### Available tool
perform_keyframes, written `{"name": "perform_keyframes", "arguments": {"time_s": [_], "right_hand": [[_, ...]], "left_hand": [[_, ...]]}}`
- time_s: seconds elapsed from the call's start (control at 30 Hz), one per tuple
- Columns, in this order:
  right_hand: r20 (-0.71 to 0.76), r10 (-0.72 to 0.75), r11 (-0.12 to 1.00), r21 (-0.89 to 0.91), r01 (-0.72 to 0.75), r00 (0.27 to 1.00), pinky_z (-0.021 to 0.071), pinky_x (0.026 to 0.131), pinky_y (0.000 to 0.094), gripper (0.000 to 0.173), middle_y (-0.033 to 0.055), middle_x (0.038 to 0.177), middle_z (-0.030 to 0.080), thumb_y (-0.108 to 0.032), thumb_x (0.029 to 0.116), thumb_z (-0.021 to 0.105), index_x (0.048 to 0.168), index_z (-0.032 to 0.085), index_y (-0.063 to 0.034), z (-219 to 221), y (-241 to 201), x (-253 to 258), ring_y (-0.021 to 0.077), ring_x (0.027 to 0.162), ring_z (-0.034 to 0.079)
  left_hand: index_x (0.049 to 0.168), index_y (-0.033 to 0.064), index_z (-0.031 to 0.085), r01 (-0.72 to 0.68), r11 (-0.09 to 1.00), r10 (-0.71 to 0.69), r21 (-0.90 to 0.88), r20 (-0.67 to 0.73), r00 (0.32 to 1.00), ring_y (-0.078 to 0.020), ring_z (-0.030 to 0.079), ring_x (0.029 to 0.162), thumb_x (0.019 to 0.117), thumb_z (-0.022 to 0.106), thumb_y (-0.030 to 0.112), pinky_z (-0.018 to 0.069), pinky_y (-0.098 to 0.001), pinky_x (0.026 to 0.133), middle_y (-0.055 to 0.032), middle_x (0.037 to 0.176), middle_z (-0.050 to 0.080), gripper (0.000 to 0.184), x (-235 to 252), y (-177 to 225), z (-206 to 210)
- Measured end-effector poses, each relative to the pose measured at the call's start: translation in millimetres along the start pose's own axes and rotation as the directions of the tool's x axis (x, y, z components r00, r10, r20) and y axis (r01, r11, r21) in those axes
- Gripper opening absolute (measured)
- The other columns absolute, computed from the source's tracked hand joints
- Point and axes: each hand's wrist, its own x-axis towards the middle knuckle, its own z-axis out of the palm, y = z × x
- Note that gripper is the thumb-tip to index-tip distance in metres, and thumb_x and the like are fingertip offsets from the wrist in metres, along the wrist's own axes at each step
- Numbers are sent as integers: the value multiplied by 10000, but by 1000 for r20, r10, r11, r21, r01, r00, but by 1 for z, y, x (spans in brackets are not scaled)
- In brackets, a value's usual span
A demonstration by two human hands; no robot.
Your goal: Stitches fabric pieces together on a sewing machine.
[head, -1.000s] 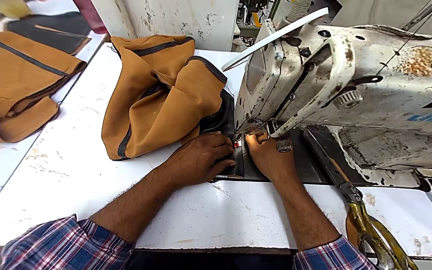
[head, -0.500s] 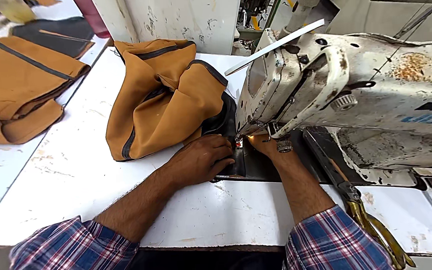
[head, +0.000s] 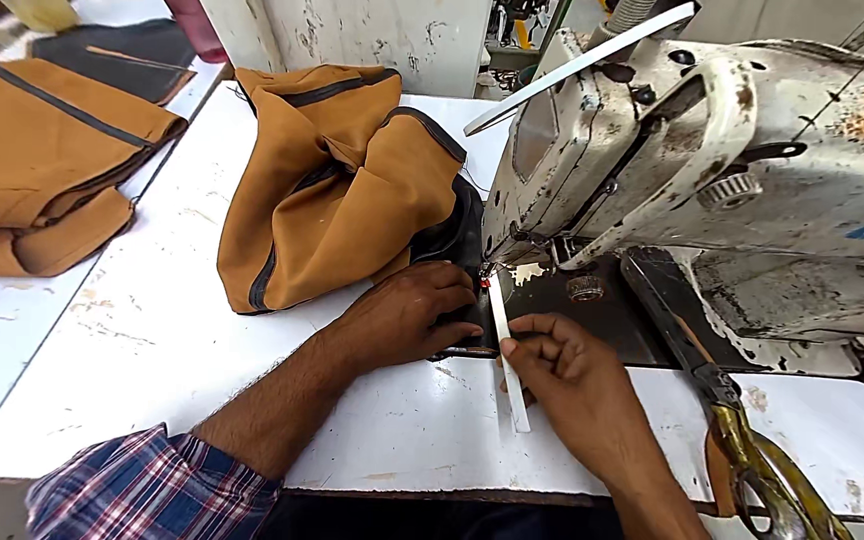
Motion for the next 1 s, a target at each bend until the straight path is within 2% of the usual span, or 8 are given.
{"name": "perform_keyframes", "arguments": {"time_s": [0.13,0.23,0.5,0.67,1.0], "right_hand": [[28,85,996,4,-85,996,644,540,338,206,30,790,743,-217,960,730,1155,692,-164,3,-1,1,201,613,722],[25,95,995,8,-95,995,628,540,315,203,17,770,738,-231,956,736,1144,701,-166,4,0,1,181,601,709],[12,107,994,9,-107,994,609,486,273,181,-8,715,716,-228,962,739,1126,702,-162,9,-7,-1,134,525,677],[-7,127,991,-35,-127,992,595,460,253,200,-42,700,709,-264,970,727,1157,700,-197,12,-5,-7,97,504,662],[-12,179,984,-17,-179,984,595,446,250,192,-46,672,701,-249,959,738,1130,679,-185,11,-5,-11,93,484,661]], "left_hand": [[1126,100,756,-3,1000,3,10,-16,1000,-190,610,1260,1004,621,421,457,-363,1138,-47,1221,703,369,0,-1,2],[1156,101,748,-6,1000,6,24,-8,1000,-184,600,1268,1011,609,427,457,-361,1134,-47,1243,692,383,-1,-3,3],[1250,117,723,-52,998,51,46,22,998,-172,590,1286,1032,574,384,462,-366,1129,-46,1294,674,375,-2,-1,3],[1232,123,745,-124,992,124,2,45,991,-169,581,1308,1039,571,289,466,-360,1141,-43,1306,675,308,-4,-1,1],[1242,147,749,-149,987,153,-54,72,986,-165,577,1314,1035,575,256,460,-362,1149,-23,1324,672,292,-5,-5,-3]]}}
